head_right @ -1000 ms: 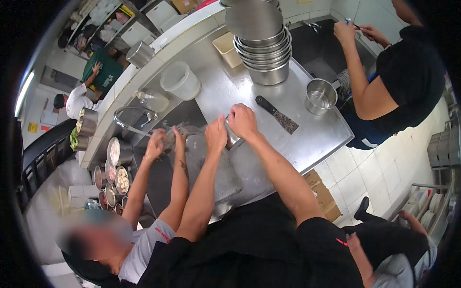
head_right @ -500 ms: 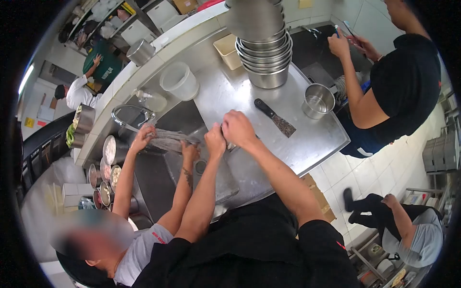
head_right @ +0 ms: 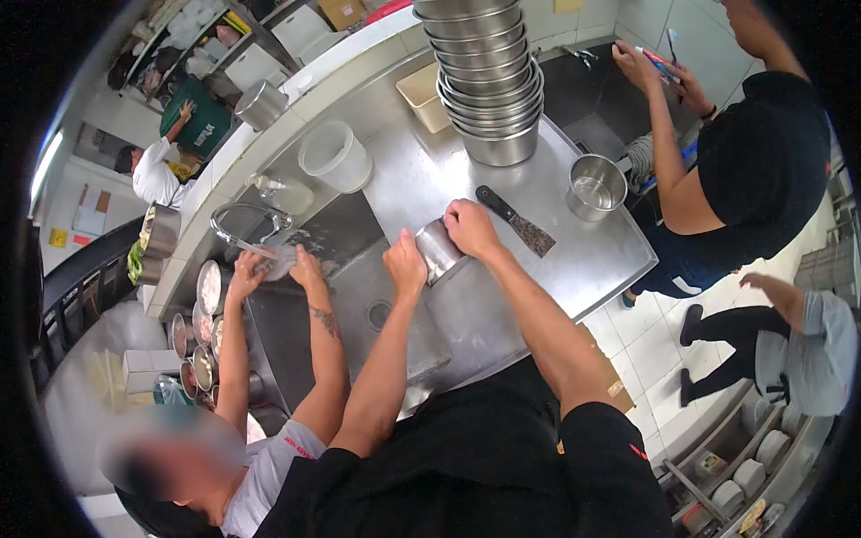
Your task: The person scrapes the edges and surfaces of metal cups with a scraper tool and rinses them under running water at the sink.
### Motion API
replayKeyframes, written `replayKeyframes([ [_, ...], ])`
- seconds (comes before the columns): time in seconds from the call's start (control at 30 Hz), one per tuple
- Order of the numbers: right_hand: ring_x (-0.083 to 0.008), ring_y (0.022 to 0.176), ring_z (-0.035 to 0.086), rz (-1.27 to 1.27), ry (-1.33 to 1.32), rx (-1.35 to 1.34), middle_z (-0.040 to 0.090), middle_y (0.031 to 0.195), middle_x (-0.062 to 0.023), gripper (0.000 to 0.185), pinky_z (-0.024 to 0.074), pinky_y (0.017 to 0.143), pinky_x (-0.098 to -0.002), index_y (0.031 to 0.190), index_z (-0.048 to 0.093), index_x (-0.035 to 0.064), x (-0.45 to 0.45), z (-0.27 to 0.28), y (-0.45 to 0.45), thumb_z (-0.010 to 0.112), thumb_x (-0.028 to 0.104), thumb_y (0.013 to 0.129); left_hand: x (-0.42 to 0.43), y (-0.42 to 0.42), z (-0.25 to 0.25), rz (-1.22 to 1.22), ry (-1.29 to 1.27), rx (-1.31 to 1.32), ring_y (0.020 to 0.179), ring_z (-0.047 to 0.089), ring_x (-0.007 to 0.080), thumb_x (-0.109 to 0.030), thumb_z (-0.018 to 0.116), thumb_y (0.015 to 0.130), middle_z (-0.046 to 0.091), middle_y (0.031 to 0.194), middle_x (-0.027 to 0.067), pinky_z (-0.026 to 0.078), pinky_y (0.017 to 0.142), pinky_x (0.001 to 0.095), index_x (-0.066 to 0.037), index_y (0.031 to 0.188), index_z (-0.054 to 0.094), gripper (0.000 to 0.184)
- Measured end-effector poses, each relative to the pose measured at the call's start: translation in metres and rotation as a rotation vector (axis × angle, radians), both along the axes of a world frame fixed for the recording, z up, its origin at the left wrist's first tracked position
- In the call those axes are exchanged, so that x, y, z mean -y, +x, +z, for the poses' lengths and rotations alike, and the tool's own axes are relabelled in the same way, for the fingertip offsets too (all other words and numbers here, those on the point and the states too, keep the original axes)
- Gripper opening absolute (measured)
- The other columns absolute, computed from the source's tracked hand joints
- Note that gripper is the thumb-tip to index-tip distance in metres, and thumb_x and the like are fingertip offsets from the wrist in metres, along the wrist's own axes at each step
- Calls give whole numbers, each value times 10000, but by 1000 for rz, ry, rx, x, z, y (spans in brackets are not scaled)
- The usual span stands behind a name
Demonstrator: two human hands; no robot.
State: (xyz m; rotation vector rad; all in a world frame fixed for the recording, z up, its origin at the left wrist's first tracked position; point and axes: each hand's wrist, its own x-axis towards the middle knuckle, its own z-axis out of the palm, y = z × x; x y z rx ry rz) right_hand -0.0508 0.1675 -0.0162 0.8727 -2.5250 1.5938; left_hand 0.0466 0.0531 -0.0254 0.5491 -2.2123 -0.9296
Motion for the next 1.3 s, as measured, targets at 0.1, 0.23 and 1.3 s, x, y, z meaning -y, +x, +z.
replayKeyframes([
  [0.1,-385,835,592,-46,26,-2,614,850,-201,109,474,756,-459,813,608,7,6,15,26,591,115,812,-1,2,2,22,58,53,571,538,466,-272,397,973,518,626,301,347,558,536,71,647,530,491],
  [0.23,-352,837,609,22,21,-197,643,875,-163,104,484,758,-410,841,626,5,4,14,15,604,105,827,1,3,6,9,-15,64,600,556,483,-272,403,970,546,647,304,373,568,547,68,653,578,496],
  [1.3,-334,907,638,9,92,325,676,941,-190,200,485,852,-393,903,711,50,-33,-4,-26,661,207,788,29,3,10,-394,1133,-283,1162,560,219,-316,500,980,649,1155,120,364,1034,333,47,1141,637,420],
])
